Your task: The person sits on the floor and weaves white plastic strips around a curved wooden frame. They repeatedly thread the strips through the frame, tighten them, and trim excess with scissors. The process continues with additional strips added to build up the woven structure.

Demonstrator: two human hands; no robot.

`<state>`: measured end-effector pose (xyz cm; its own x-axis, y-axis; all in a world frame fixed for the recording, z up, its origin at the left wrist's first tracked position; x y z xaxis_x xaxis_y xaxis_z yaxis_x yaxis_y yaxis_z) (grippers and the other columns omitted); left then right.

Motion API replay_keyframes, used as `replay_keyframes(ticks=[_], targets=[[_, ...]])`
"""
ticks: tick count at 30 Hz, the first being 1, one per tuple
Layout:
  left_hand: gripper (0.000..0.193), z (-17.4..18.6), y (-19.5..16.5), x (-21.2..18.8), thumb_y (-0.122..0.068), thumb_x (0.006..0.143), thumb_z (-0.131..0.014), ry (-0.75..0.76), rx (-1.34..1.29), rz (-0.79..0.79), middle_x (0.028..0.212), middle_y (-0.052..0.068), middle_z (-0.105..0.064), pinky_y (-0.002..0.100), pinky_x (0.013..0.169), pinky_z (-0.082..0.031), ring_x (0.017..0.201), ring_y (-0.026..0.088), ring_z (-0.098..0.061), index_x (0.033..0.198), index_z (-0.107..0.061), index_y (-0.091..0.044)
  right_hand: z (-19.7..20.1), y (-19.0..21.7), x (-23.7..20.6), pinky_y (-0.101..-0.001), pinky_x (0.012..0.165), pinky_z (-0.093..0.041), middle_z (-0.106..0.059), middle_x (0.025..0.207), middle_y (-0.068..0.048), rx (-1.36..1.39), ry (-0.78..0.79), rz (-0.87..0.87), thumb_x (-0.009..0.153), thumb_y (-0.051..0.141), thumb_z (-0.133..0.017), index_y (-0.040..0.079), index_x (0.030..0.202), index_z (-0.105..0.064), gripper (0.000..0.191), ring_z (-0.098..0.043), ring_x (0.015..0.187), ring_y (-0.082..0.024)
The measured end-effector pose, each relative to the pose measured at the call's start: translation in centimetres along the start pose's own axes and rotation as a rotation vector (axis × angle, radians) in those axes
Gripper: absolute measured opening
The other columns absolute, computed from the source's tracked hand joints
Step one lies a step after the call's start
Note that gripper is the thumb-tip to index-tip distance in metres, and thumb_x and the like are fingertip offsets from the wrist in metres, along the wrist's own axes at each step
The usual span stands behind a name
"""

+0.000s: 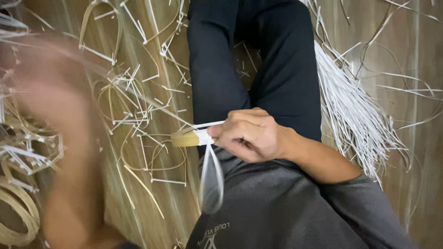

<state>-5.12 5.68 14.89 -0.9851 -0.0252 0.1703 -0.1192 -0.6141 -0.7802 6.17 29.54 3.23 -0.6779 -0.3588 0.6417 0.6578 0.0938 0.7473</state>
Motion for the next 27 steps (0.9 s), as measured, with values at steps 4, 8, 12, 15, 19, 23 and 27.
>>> replay_keyframes(ticks=[4, 8, 12, 15, 19, 23, 27], targets=[[0.016, 0.5, 7.8, -1.4, -0.012, 0.099, -0.049, 0.222, -0.211, -0.12, 0.108, 0.01, -0.066, 0.033, 0.09, -0.052, 0.1, 0.017, -0.064, 0.103, -0.06, -0.002, 0.1, -0.2, 0.5, -0.0319, 0.065, -0.057, -0.069, 0.097, -0.013, 0.014, -0.011, 0.049, 0.093, -0.006, -0.076, 0.002, 0.098, -0.061, 0.017, -0.07, 0.074, -0.021], [0.018, -4.0, 10.9, -9.1, -0.01, 0.096, -0.06, 0.876, -0.185, 0.149, 0.092, 0.006, -0.078, 0.028, 0.075, -0.057, 0.083, 0.013, -0.073, 0.102, -0.075, -0.002, 0.2, -0.3, 1.3, -0.0314, 0.06, -0.052, -0.071, 0.099, -0.015, 0.002, 0.003, 0.018, 0.092, -0.006, -0.076, 0.002, 0.097, -0.062, 0.017, -0.066, 0.068, -0.02], [0.006, -5.7, 4.7, -7.5, 0.0, 0.098, -0.066, 0.725, -0.538, 0.069, 0.099, 0.008, -0.075, 0.03, 0.084, -0.055, 0.092, 0.014, -0.068, 0.099, -0.072, 0.001, 0.1, -0.3, 1.6, -0.0303, 0.054, -0.047, -0.074, 0.101, -0.019, -0.06, -0.005, 0.021, 0.09, -0.006, -0.077, 0.002, 0.095, -0.062, 0.018, -0.06, 0.061, -0.017], [0.012, -2.8, 2.4, -0.5, 0.001, 0.106, -0.063, 0.33, -0.712, 0.033, 0.102, 0.01, -0.073, 0.03, 0.08, -0.055, 0.089, 0.016, -0.068, 0.095, -0.067, -0.003, 0.1, -0.4, 1.2, -0.0314, 0.056, -0.049, -0.072, 0.105, -0.02, -0.024, -0.006, 0.038, 0.091, -0.007, -0.073, 0.0, 0.099, -0.063, 0.015, -0.062, 0.065, -0.018], [0.017, -3.3, 5.4, 0.2, -0.01, 0.104, -0.053, 0.305, -0.704, 0.257, 0.094, 0.005, -0.075, 0.026, 0.066, -0.059, 0.076, 0.012, -0.073, 0.098, -0.068, -0.009, 0.2, -0.5, 0.4, -0.0326, 0.058, -0.05, -0.071, 0.106, -0.015, -0.098, 0.004, 0.048, 0.092, -0.005, -0.074, 0.002, 0.096, -0.064, 0.014, -0.062, 0.067, -0.019], [0.011, -6.4, 7.5, -7.1, -0.001, 0.095, -0.069, 0.875, -0.547, 0.201, 0.091, 0.008, -0.071, 0.026, 0.068, -0.052, 0.078, 0.012, -0.063, 0.105, -0.073, 0.001, 0.1, -1.0, 0.0, -0.0319, 0.057, -0.049, -0.072, 0.112, -0.016, -0.098, 0.026, 0.063, 0.091, -0.006, -0.073, 0.003, 0.097, -0.065, 0.013, -0.06, 0.066, -0.019], [0.005, -7.1, 5.4, -7.8, -0.002, 0.101, -0.067, 0.741, -0.723, 0.069, 0.103, 0.007, -0.073, 0.028, 0.08, -0.055, 0.091, 0.013, -0.067, 0.1, -0.072, 0.0, 0.2, -1.1, 0.1, -0.0324, 0.059, -0.05, -0.07, 0.121, -0.017, -0.143, 0.038, 0.121, 0.088, -0.007, -0.071, 0.003, 0.1, -0.066, 0.016, -0.062, 0.069, -0.021]])
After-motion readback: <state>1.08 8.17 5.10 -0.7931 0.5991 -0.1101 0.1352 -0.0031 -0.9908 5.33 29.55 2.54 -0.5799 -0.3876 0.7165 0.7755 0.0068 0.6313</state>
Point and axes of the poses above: each hand's wrist, its own x-axis towards the middle knuckle, its own z-axis out of the back of the hand, y = z × x, the point moved 3 cm from there along x, towards the middle knuckle
